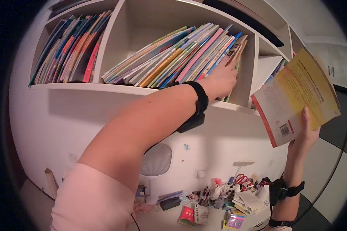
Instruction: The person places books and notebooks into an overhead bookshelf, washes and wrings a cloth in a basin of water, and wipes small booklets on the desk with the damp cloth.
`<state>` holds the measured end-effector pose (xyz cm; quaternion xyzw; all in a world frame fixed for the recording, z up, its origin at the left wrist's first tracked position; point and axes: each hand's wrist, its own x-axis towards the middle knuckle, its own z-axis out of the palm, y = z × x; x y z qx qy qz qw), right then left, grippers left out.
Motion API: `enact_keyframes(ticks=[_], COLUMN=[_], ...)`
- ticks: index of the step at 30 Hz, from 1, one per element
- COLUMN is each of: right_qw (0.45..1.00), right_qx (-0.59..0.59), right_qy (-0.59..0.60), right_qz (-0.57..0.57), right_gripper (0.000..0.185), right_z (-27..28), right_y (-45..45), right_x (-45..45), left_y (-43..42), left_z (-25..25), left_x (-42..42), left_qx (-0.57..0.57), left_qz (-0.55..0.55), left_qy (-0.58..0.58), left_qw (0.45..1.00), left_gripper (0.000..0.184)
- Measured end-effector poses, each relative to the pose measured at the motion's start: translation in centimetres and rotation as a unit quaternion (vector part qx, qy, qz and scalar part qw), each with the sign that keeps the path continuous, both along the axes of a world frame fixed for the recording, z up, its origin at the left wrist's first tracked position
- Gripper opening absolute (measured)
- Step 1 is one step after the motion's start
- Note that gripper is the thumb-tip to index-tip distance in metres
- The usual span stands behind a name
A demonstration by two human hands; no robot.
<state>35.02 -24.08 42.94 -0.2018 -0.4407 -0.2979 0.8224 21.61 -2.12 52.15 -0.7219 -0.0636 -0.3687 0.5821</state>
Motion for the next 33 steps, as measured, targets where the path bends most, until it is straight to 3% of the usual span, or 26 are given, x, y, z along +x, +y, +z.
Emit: enact_keyframes(ticks=[3, 11, 15, 21, 25, 28, 29, 31, 32, 33], right_qw=[1.0, 0.999, 0.993, 0.994, 0.995, 0.996, 0.995, 0.994, 0.995, 0.996], right_qx=[-0.001, -0.028, -0.024, -0.037, -0.037, -0.022, -0.028, -0.037, -0.044, -0.05], right_qy=[0.003, -0.023, -0.045, -0.04, -0.05, -0.083, -0.09, -0.097, -0.081, -0.066], right_qz=[-0.027, -0.036, -0.108, -0.099, -0.072, -0.003, 0.02, 0.039, 0.03, 0.022], right_gripper=[0.04, 0.041, 0.041, 0.049, 0.046, 0.041, 0.041, 0.04, 0.041, 0.041], right_z=[0.8, 2.4, 3.0, 5.4, 6.6, 7.8, 8.3, 8.9, 9.2, 9.5], right_y=[0.1, 2.5, 2.5, 3.2, 4.5, 5.3, 5.6, 6.2, 6.8, 7.3], right_x=[0.2, 0.7, 1.3, 0.4, -1.0, -1.9, -2.0, -2.3, -2.5, -2.5], left_y=[1.5, 2.1, 2.0, 3.4, 3.4, 2.2, 4.2, 7.4, 7.0, 7.1], left_z=[0.1, 0.7, 1.7, 1.7, 0.7, 0.5, 0.7, 1.0, 1.2, 1.2], left_x=[0.0, -0.4, -3.3, -2.5, -0.5, -0.1, 0.9, 1.9, 2.2, 1.7], left_qx=[0.05, 0.015, -0.034, 0.073, 0.172, 0.048, 0.049, 0.202, 0.231, 0.233], left_qz=[-0.03, -0.024, 0.003, 0.002, 0.01, 0.2, 0.2, 0.046, -0.211, -0.21], left_qy=[-0.056, -0.092, -0.042, -0.092, -0.009, 0.103, 0.106, -0.017, -0.168, -0.169], left_qw=[0.997, 0.995, 0.999, 0.993, 0.985, 0.973, 0.973, 0.978, 0.935, 0.934], left_gripper=[0.021, 0.023, 0.026, 0.024, 0.02, 0.022, 0.022, 0.018, 0.018, 0.018])
